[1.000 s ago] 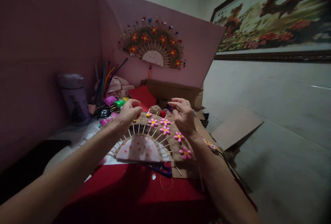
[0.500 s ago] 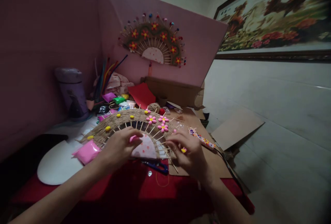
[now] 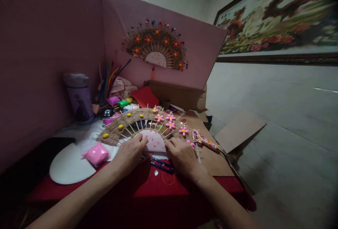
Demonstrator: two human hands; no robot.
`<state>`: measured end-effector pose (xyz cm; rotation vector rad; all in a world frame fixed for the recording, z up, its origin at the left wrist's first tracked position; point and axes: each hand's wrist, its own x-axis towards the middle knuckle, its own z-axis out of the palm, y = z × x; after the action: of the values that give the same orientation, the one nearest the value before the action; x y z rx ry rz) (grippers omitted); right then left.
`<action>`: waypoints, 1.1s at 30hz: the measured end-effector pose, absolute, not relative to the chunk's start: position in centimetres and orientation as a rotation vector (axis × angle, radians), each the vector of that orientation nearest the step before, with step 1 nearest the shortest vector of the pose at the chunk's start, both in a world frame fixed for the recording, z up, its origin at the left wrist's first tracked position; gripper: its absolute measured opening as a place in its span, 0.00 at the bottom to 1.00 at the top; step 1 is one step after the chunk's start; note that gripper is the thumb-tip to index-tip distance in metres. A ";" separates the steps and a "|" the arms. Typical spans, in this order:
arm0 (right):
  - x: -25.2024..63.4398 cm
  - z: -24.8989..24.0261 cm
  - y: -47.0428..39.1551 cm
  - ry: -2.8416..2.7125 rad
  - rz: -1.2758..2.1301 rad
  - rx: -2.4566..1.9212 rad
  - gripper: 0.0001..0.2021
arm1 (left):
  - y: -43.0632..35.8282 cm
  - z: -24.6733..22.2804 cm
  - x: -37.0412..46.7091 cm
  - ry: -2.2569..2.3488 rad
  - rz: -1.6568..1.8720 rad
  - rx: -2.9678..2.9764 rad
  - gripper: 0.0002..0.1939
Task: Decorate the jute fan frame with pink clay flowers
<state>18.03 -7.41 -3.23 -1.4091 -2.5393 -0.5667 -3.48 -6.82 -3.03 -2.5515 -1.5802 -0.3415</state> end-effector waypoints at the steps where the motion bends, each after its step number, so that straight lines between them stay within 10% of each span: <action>1: 18.1 -3.2 -7.2 -2.532 -0.578 -1.431 0.06 | -6.4 -3.2 -3.3 -1.557 -0.387 -2.559 0.12; 8: 17.6 -0.5 -6.9 -2.530 -0.521 -1.470 0.05 | -3.9 -3.5 -3.2 -1.590 -0.851 -2.743 0.07; 20: 13.8 -0.4 -2.8 -1.829 0.001 -0.937 0.08 | -1.1 -0.2 -0.8 -1.601 -3.433 -2.717 0.18; 33: 14.1 -2.3 -3.6 -1.926 0.032 -0.824 0.04 | -2.3 -1.6 -0.8 -1.736 -3.145 -2.773 0.15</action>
<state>14.11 -3.57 -2.30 -0.8237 -1.9265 0.0318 -0.77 -2.25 -1.62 -2.7726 -1.7358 -3.1447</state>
